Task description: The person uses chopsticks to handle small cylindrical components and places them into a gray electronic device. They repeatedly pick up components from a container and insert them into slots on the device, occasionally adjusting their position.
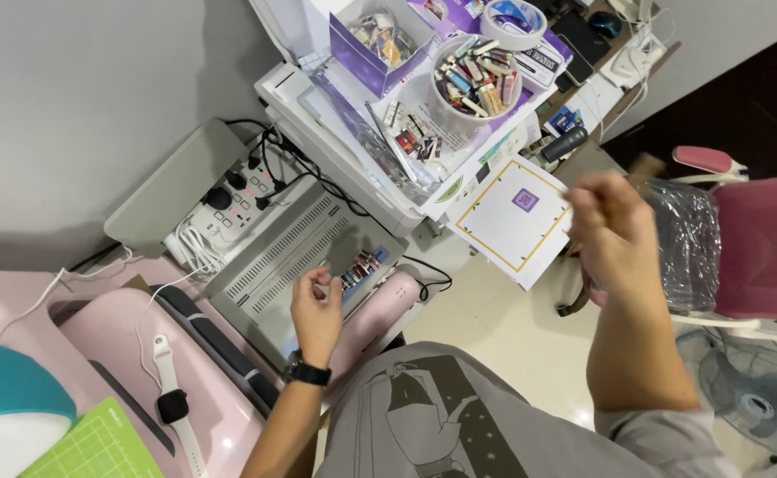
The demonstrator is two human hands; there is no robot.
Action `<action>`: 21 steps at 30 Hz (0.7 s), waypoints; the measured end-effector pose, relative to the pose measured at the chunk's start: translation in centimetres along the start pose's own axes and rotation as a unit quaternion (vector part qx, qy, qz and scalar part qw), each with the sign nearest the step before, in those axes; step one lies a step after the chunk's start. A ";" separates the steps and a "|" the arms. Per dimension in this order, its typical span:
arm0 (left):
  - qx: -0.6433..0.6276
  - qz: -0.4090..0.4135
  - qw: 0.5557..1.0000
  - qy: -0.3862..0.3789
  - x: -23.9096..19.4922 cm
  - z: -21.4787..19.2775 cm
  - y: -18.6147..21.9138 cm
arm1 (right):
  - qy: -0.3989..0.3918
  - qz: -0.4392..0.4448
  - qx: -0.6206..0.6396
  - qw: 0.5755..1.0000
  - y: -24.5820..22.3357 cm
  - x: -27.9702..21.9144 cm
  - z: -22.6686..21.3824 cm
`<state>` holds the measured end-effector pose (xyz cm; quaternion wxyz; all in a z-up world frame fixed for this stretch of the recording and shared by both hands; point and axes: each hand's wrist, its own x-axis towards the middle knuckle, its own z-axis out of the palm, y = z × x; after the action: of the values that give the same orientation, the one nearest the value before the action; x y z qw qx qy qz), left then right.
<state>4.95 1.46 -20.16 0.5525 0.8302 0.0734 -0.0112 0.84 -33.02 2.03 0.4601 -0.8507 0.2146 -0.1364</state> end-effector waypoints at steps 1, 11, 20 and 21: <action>-0.002 0.002 1.000 -0.004 -0.6 -0.1 0.6 | 0.005 0.001 -0.002 1.000 -0.6 0.8 0.6; -0.159 0.128 0.973 -0.110 -5.8 -3.0 5.3 | -0.365 -0.203 -0.133 0.899 -5.4 -3.0 10.3; 0.185 0.271 0.921 -0.209 -8.6 -6.6 5.8 | -0.469 -0.343 -0.347 0.736 5.8 -10.2 19.5; 0.258 0.236 0.883 -0.314 -9.0 -6.4 5.5 | -0.486 -0.351 -0.343 0.723 6.5 -10.5 20.0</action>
<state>-3.65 4.23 -11.70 0.2989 0.8892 -0.3078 -0.1590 -1.23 -16.50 -14.60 0.0977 -0.9146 -0.3202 0.2266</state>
